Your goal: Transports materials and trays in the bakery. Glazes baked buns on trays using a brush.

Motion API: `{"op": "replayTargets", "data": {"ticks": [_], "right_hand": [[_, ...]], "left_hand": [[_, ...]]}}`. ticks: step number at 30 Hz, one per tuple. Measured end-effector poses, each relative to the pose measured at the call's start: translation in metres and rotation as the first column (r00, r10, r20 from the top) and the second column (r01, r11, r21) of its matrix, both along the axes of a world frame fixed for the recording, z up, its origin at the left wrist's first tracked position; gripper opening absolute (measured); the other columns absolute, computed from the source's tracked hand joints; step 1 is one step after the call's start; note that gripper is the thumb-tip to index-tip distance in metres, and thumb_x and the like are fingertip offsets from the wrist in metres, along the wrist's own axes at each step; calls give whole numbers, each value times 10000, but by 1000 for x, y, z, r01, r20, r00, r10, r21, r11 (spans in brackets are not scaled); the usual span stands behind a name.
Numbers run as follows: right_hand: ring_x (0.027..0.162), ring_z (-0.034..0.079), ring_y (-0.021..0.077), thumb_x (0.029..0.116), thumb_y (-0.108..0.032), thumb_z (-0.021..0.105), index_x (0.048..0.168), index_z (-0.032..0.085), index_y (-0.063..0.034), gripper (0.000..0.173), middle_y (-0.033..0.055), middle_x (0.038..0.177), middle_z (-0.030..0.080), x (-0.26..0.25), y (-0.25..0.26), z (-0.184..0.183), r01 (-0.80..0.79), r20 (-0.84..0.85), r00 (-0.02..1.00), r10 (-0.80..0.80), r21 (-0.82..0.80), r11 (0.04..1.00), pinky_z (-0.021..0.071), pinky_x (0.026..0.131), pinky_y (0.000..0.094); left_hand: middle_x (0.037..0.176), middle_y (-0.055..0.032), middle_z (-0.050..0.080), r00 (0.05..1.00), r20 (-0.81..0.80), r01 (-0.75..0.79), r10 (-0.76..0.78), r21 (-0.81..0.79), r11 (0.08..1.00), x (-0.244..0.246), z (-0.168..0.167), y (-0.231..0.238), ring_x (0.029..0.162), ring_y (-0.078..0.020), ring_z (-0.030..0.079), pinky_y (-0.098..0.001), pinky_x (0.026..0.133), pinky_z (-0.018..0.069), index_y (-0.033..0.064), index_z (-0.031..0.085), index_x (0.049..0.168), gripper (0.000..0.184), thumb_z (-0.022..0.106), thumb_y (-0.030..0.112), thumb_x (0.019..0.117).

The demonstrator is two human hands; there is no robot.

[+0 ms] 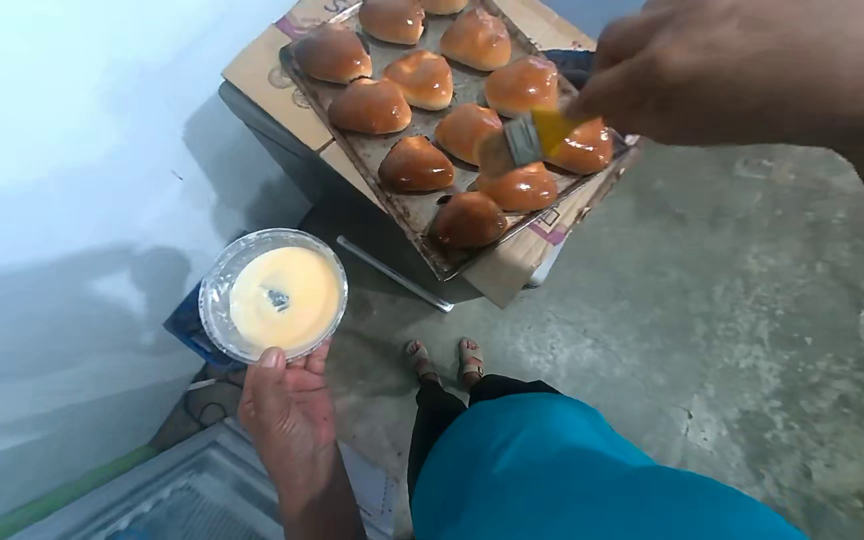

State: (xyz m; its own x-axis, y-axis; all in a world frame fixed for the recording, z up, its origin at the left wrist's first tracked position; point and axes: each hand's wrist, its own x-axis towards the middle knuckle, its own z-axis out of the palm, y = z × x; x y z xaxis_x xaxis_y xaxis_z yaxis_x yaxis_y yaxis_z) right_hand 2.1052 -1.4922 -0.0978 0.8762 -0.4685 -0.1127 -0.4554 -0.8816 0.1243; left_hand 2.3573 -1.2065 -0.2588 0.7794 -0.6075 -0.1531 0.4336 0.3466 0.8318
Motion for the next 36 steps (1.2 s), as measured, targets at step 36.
{"op": "replayTargets", "data": {"ticks": [36], "right_hand": [[983,626,543,957,-7,646,1140,759,-70,225,259,1074,666,-135,-100,-23,168,194,963,-186,104,980,447,714,746]], "left_hand": [[985,-100,750,987,80,-148,143,70,986,-76,29,-16,909,-228,758,-390,837,641,37,576,1101,304,290,126,1047]]}}
